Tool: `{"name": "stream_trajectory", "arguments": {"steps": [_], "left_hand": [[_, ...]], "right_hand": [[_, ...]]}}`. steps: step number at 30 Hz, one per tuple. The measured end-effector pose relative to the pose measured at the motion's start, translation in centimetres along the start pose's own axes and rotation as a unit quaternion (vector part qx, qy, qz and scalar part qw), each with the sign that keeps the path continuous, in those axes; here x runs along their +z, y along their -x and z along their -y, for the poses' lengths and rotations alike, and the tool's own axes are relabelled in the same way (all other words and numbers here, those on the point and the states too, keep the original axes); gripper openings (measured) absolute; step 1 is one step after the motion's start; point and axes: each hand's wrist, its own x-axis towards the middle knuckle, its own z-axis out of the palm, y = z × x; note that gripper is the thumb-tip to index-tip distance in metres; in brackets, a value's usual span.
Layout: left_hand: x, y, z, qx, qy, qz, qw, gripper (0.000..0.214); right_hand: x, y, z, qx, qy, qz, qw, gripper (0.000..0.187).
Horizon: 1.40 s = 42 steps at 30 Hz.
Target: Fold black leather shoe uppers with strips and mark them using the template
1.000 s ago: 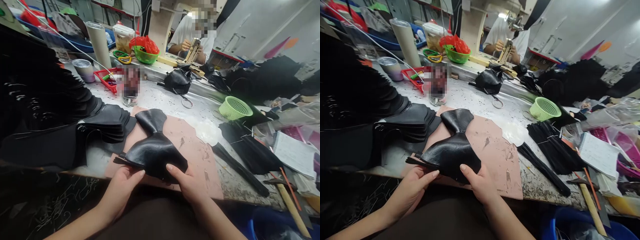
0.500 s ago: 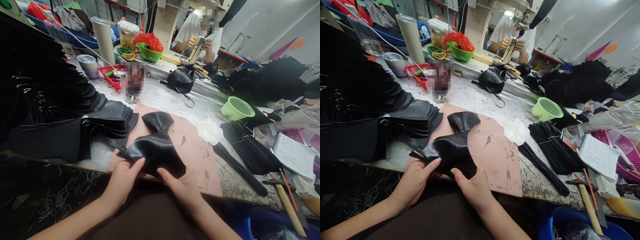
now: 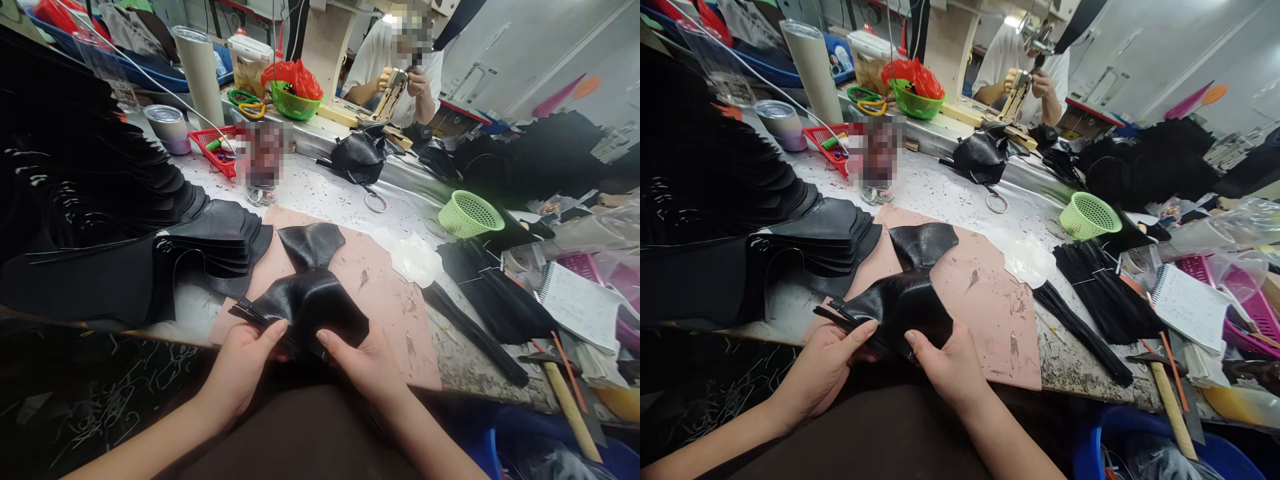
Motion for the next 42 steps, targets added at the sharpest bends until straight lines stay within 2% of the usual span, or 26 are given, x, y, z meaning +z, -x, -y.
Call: {"name": "stream_trajectory", "arguments": {"steps": [3, 6, 8, 11, 18, 28, 32, 36, 42], "left_hand": [[0.2, 0.2, -0.3, -0.013, 0.034, 0.028, 0.999, 0.023], [0.3, 0.4, -0.4, -0.002, 0.040, 0.008, 0.999, 0.027], [0.2, 0.4, -0.3, 0.008, 0.020, -0.008, 1.000, 0.024], [-0.1, 0.2, 0.0, -0.006, -0.018, 0.005, 1.000, 0.016], [-0.3, -0.1, 0.1, 0.001, -0.068, 0.004, 0.998, 0.019], [0.0, 0.1, -0.3, -0.043, 0.022, -0.009, 0.999, 0.017], [0.4, 0.3, -0.7, -0.033, 0.062, -0.002, 0.998, 0.018], [0.6, 0.1, -0.6, -0.026, 0.039, 0.003, 0.999, 0.033], [0.5, -0.5, 0.5, -0.036, 0.014, -0.021, 0.999, 0.024]], "right_hand": [[-0.1, 0.0, 0.1, -0.004, 0.012, 0.003, 1.000, 0.016], [-0.2, 0.0, 0.2, -0.014, 0.023, 0.000, 1.000, 0.014], [-0.2, 0.0, 0.1, -0.023, 0.032, -0.002, 0.999, 0.013], [-0.2, 0.0, 0.2, -0.029, 0.041, -0.003, 0.999, 0.011], [-0.4, -0.3, 0.8, -0.035, 0.057, 0.013, 0.998, 0.011], [-0.7, -0.8, 1.8, -0.030, 0.079, 0.018, 0.996, 0.013], [-0.6, -0.7, 1.7, -0.034, 0.093, 0.012, 0.995, 0.010], [-0.3, -0.6, 1.5, -0.034, 0.100, 0.000, 0.994, 0.007], [-0.1, -0.6, 1.3, -0.048, 0.092, -0.008, 0.995, 0.010]]}}
